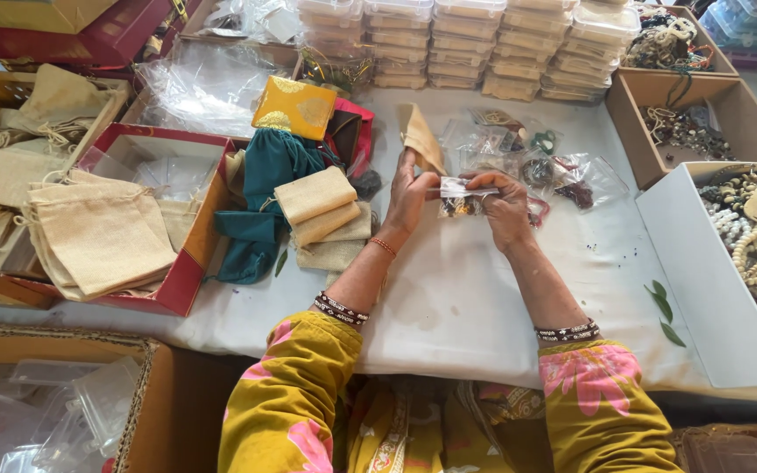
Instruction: Packing small jewelry items into fabric pouches at a workbench.
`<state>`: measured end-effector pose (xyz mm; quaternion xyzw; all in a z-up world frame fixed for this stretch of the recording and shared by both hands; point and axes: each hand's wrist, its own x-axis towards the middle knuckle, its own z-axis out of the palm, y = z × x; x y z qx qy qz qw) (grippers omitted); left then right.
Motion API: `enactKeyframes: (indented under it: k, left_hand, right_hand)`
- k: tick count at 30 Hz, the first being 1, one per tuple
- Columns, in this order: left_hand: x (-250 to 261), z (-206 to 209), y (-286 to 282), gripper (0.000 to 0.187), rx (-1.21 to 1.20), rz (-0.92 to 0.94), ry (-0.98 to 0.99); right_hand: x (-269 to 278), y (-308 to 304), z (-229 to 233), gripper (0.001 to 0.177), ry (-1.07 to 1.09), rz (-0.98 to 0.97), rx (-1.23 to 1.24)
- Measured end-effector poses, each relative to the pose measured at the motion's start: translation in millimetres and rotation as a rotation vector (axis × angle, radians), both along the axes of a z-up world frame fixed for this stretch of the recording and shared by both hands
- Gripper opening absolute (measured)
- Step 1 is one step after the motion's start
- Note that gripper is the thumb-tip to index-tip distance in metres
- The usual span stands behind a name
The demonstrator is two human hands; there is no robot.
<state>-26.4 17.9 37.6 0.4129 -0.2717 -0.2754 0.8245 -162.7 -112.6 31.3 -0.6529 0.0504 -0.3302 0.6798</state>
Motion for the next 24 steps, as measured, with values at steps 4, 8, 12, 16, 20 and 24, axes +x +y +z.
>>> enactKeyframes:
  k: [4, 8, 12, 16, 20, 24]
  left_hand:
    - [-1.8, 2.1, -2.0, 0.076, 0.225, -0.028, -0.036]
    - [5.9, -21.1, -9.7, 0.089, 0.252, 0.002, -0.248]
    - [7.9, -21.8, -10.0, 0.086, 0.198, 0.134, -0.315]
    - [12.0, -12.5, -1.6, 0.079, 0.254, 0.132, -0.226]
    - [15.8, -20.8, -4.4, 0.069, 0.213, 0.149, -0.207]
    - [3.0, 1.2, 4.7, 0.069, 0.185, 0.109, -0.165]
  right_hand:
    - [-0.9, -2.0, 0.8, 0.035, 0.000, -0.018, 0.072]
    - [-0.8, 0.0, 0.5, 0.042, 0.003, -0.037, 0.018]
    - [-7.6, 13.7, 19.5, 0.035, 0.114, -0.060, -0.034]
    - [-14.0, 35.5, 50.1, 0.040, 0.166, -0.101, -0.472]
    - [-11.5, 37.8, 44.3, 0.065, 0.275, -0.195, -0.794]
    - [-11.4, 31.7, 34.6, 0.059, 0.253, -0.278, -0.939]
